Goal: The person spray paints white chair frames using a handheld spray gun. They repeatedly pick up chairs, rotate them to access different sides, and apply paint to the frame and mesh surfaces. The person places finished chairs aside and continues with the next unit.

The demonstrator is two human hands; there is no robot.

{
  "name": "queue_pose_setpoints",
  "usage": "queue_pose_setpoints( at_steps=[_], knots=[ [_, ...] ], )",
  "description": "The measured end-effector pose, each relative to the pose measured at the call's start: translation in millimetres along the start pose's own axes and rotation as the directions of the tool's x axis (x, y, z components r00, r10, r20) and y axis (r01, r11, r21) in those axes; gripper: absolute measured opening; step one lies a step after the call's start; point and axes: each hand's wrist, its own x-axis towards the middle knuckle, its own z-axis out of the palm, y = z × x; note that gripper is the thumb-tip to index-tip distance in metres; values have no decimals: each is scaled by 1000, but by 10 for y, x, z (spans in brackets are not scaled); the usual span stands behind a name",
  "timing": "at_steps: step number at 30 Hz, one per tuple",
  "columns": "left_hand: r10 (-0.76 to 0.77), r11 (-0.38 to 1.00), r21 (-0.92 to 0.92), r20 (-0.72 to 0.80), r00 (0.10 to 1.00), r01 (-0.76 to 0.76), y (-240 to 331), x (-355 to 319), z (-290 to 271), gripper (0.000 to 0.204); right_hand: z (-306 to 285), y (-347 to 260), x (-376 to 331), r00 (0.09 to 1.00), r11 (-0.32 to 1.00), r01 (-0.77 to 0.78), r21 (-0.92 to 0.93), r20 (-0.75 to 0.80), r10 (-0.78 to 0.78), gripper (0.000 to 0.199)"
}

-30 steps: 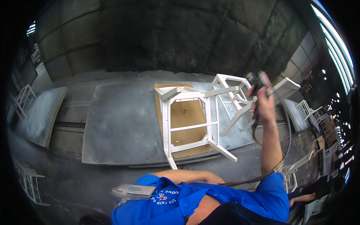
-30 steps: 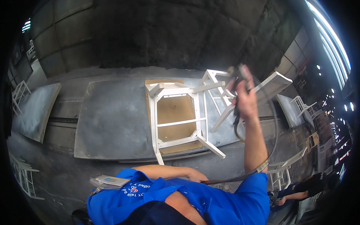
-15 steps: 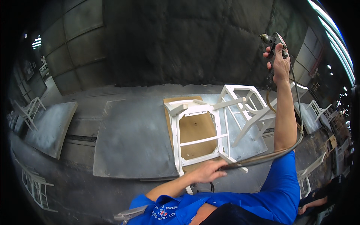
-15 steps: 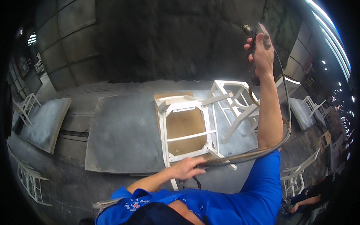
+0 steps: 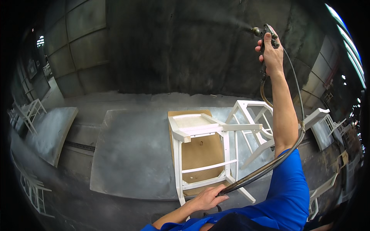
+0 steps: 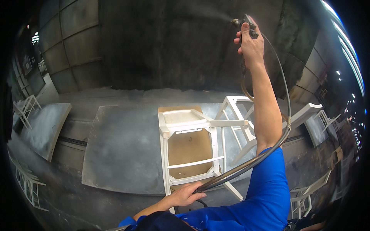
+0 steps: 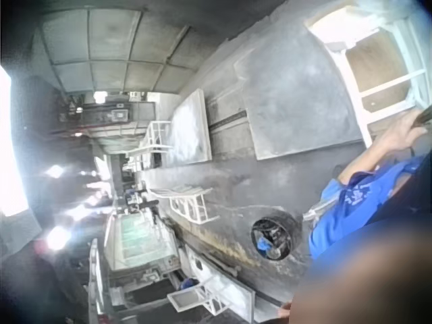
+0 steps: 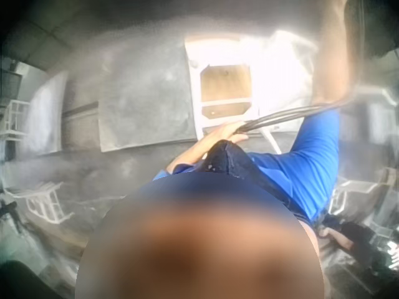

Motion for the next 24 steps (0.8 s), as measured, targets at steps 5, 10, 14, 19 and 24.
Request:
queue_pose_setpoints(
  at_steps=[5, 10, 14, 19, 24],
  knots=[
    [-64, 998, 8, -86, 994, 65, -132, 60, -83, 32, 339, 667, -78, 989, 997, -47, -54, 136, 54, 57],
    [-116, 993, -18, -134, 984, 114, -235, 11, -52, 30, 736, 1769, -909, 886, 933, -249, -260, 328, 328, 53],
    [-198, 980, -65, -158, 967, 190, -323, -59, -57, 29, 1100, 2558, -1580, 812, 852, -75, -518, 464, 353, 55],
    [-314, 949, -112, -222, 923, 296, -466, -121, -112, 29, 1350, 3213, -2077, 670, 779, -102, -619, 536, 513, 59],
    [-451, 892, -164, -234, 862, 422, -608, -160, -202, 30, 1478, 3866, -2377, 637, 712, -78, -698, 514, 575, 60]
  ],
)
